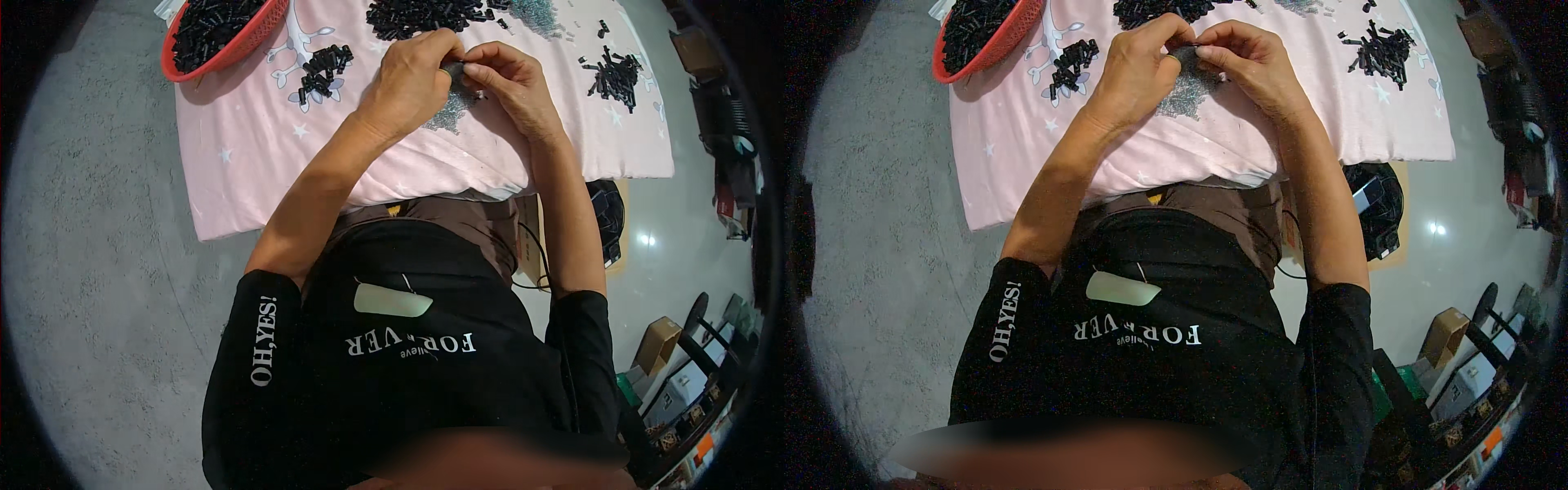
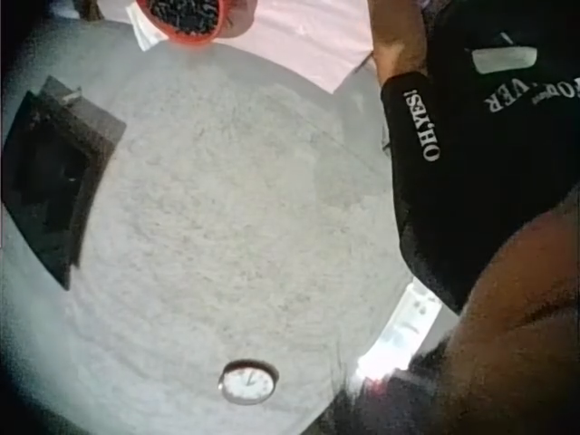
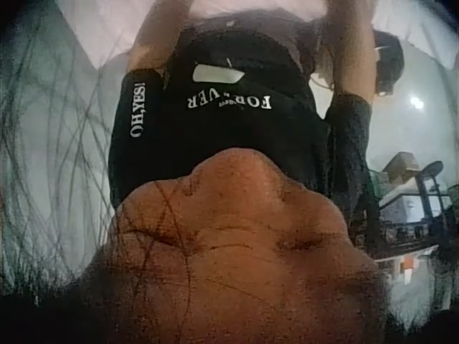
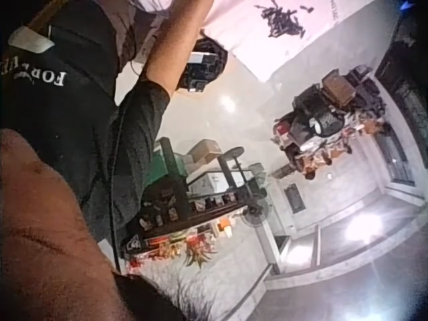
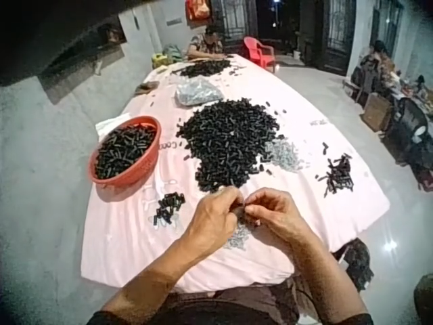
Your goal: Assembling small black plastic components and beads by hand at a workbench.
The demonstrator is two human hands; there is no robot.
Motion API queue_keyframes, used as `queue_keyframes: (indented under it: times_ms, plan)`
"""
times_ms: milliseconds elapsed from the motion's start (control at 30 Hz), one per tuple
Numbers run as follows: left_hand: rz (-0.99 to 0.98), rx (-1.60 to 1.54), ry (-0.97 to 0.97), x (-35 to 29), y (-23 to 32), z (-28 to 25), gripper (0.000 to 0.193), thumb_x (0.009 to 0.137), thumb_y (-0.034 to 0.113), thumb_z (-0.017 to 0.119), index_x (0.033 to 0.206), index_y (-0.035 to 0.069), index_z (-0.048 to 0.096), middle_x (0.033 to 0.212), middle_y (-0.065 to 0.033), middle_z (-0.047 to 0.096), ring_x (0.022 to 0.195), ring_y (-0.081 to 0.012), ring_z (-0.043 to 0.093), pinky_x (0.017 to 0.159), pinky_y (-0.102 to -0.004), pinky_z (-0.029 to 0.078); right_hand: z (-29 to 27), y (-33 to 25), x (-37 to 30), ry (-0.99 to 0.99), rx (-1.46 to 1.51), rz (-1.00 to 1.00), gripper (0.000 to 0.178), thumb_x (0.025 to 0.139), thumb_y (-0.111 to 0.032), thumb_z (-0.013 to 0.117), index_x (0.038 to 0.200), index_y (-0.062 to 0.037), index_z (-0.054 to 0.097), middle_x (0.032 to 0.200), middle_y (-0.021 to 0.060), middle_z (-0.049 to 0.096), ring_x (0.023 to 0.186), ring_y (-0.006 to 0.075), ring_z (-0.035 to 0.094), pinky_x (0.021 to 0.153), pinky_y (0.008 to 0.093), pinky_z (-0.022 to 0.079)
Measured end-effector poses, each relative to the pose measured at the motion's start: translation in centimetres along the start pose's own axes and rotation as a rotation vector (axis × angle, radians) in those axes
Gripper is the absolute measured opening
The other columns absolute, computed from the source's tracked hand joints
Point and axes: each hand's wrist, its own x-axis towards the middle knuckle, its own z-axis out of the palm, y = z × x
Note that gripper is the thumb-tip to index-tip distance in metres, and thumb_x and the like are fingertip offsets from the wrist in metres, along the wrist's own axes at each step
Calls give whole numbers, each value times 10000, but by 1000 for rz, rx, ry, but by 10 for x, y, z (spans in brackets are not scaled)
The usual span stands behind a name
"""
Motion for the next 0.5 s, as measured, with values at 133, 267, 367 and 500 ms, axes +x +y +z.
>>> queue_keyframes:
  times_ms: [133, 267, 367, 500]
  plan:
    - [-74, -105, -31, -2, 5, -5, 292, 783, -86, 502, 1038, 6, 610, 912, -164, 672, 848, -257, 683, 768, -330, 531, -2, -1, -1, -17, -23, 26, 136, 914, -85, 686, 1024, -6, 675, 908, 37, 683, 811, 101, 631, 768, 244, 514]
    - [-76, 45, -105, -11, -10, -30, 246, 792, -81, 513, 983, -15, 653, 918, -110, 645, 820, -226, 653, 755, -312, 509, -1, 2, 0, 9, -13, -16, 137, 920, -92, 680, 1030, -11, 671, 900, 43, 682, 822, 110, 641, 771, 248, 522]
    - [-112, 2, -161, -24, -13, -31, 219, 758, -56, 543, 911, 14, 683, 881, -145, 633, 837, -337, 624, 784, -409, 488, -2, 2, 1, -1, -27, -23, 137, 921, -89, 677, 1037, -16, 668, 899, 46, 680, 830, 113, 645, 776, 248, 524]
    - [-110, 92, -267, -29, -11, -30, 260, 777, -78, 537, 989, -21, 677, 946, -128, 631, 883, -270, 649, 809, -367, 506, -2, 1, 1, -21, 18, -29, 137, 913, -67, 678, 1039, -13, 665, 909, 49, 679, 830, 116, 645, 786, 246, 522]
